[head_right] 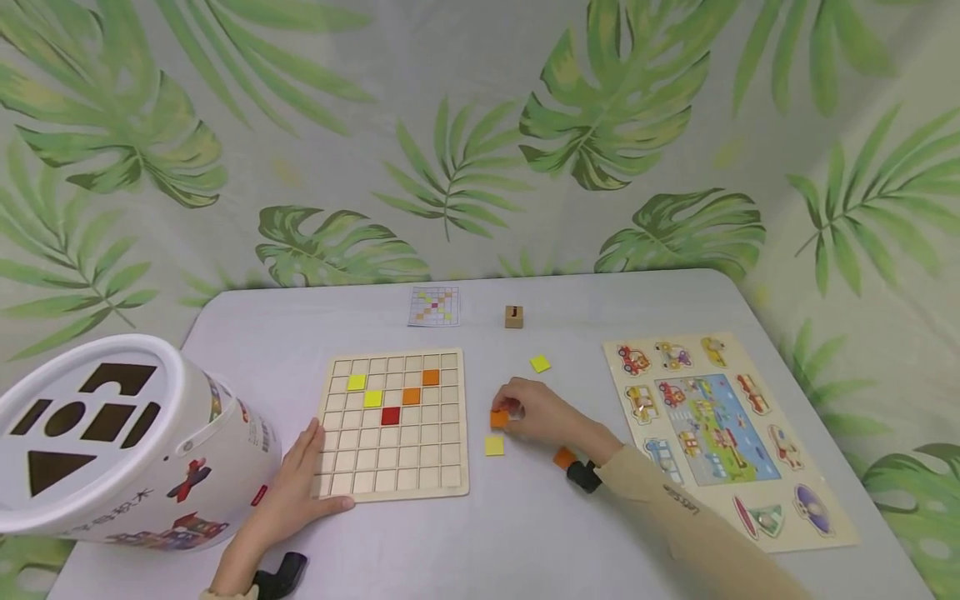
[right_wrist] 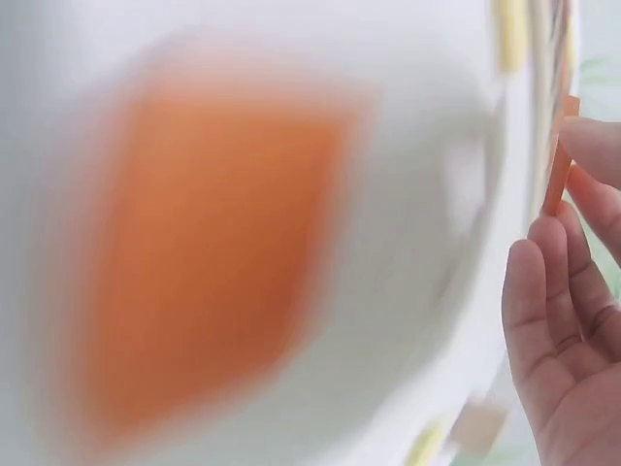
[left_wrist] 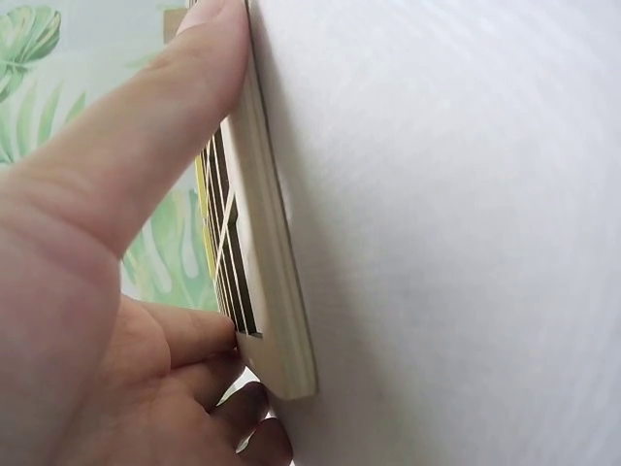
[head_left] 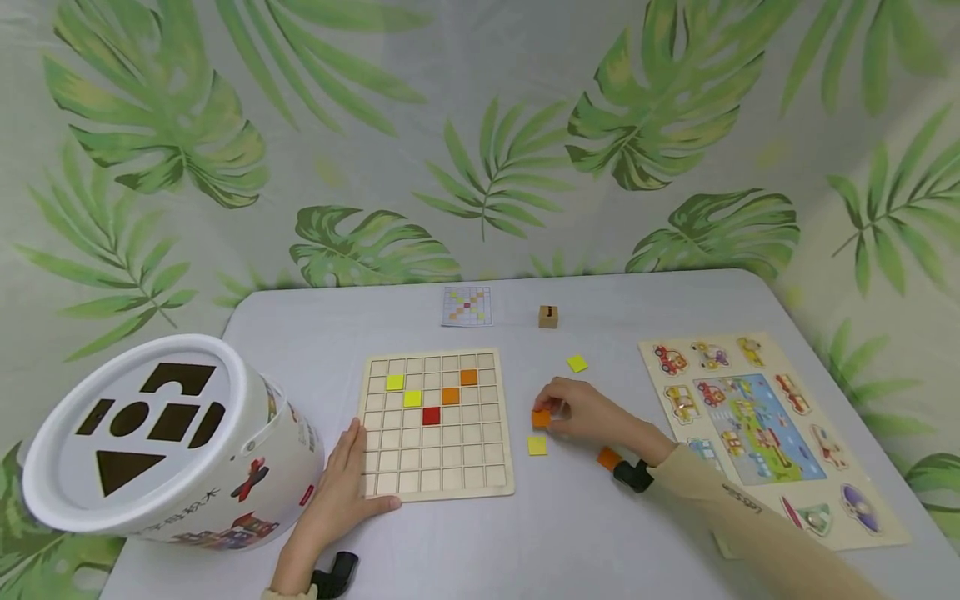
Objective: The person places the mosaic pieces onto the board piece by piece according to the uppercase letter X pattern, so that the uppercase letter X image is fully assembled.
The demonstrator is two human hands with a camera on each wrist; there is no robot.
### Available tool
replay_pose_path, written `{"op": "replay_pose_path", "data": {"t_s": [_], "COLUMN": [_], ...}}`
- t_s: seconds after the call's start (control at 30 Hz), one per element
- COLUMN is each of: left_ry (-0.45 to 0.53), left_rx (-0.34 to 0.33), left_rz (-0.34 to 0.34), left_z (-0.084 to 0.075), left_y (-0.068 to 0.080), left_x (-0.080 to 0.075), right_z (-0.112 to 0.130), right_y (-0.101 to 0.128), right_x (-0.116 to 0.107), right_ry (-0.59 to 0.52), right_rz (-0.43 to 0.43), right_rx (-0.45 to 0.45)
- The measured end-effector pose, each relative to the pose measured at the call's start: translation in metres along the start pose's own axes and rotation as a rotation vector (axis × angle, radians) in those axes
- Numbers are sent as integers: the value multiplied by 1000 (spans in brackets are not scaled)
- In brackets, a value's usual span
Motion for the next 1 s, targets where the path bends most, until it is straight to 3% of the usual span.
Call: {"op": "replay_pose_path", "data": {"t_s": [0.23,0.5,0.8,0.9,1.0], "left_ry": [-3,-15,-19,-16,-12], "left_rx": [-6,31,18,18,21], "left_rz": [15,8,13,11,6], "left_z": [0,-1,-1,-1,-1], "left_y": [-3,-3,0,0,0], "left_x": [1,-1,-1,-1,0], "right_z": [58,109,130,131,128], "right_y": [-54,-96,-113,-114,-110], "right_x": [29,64,82,83,78], "right_ry": [-39,29,197,195,126], "right_rz": [64,99,79,89,98], "right_rx": [-86,-162,-200,-199,-174]}}
Point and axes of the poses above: each hand's wrist, its own y-axis away from the middle knuckle, its own x-axis out of the palm, z = x × y, the point moved 4 cm from there along -y, towards the middle knuckle, and after that the axes turned 10 degrees about y, right-handed, at the moved point
